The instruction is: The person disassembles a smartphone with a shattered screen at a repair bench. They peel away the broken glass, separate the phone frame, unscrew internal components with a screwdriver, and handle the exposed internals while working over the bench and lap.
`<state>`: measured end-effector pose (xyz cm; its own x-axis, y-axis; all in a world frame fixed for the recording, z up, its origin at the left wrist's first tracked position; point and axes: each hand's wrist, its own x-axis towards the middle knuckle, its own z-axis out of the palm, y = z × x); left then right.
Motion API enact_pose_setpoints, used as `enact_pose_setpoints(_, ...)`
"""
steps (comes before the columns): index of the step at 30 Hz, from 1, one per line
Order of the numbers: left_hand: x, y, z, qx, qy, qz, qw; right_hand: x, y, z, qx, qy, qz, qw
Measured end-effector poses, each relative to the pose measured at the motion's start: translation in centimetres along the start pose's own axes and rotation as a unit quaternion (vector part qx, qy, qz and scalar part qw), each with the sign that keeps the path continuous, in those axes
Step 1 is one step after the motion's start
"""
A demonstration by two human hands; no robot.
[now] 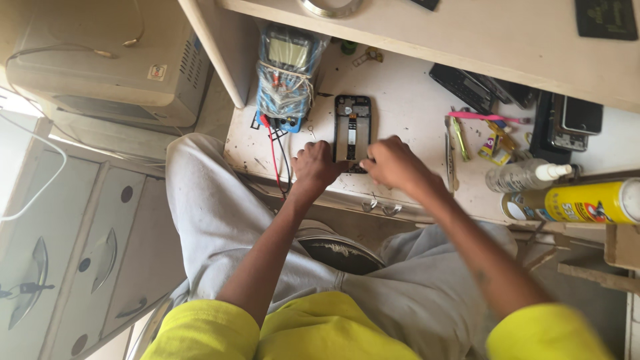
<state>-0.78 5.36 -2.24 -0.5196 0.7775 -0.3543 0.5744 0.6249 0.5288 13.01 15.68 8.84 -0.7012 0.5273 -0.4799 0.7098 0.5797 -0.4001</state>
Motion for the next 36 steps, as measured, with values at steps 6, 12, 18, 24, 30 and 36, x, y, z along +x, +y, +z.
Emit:
enact_pose_setpoints(6,0.2,-0.6,-0.8,-0.034,-0.032,0.018,0.999,4.7,0.3,0.1,-0.022,-0.187,0.159,0.969)
enact_pose_setpoints(12,-0.3,-0.6,-0.8,-0.034,-0.010,0.040,0.999,7.4,-1.8,0.9,-0.162,-0.159,0.147,0.963)
enact_pose_setpoints(18,-0.5,-0.7,-0.1,-0.023,0.000,0.045,0.999,6.2,-1.4,1.9,-0.315,-0.076,-0.103,0.940)
enact_pose_setpoints(24,0.0,-0.8,0.8,-0.001,0.000,0.041,0.999,4.1,-0.5,2.4,-0.493,-0.060,-0.346,0.796)
enact_pose_setpoints(30,-0.9,-0.7,0.6,-0.075,0.045,0.041,0.995,4.4,-0.6,1.0,-0.534,-0.050,-0.449,0.715)
enact_pose_setpoints(36,-3.9,-0.2,1.2,-0.181,0.165,0.276,0.929,5.2,-0.7,0.1,-0.395,-0.039,-0.325,0.858)
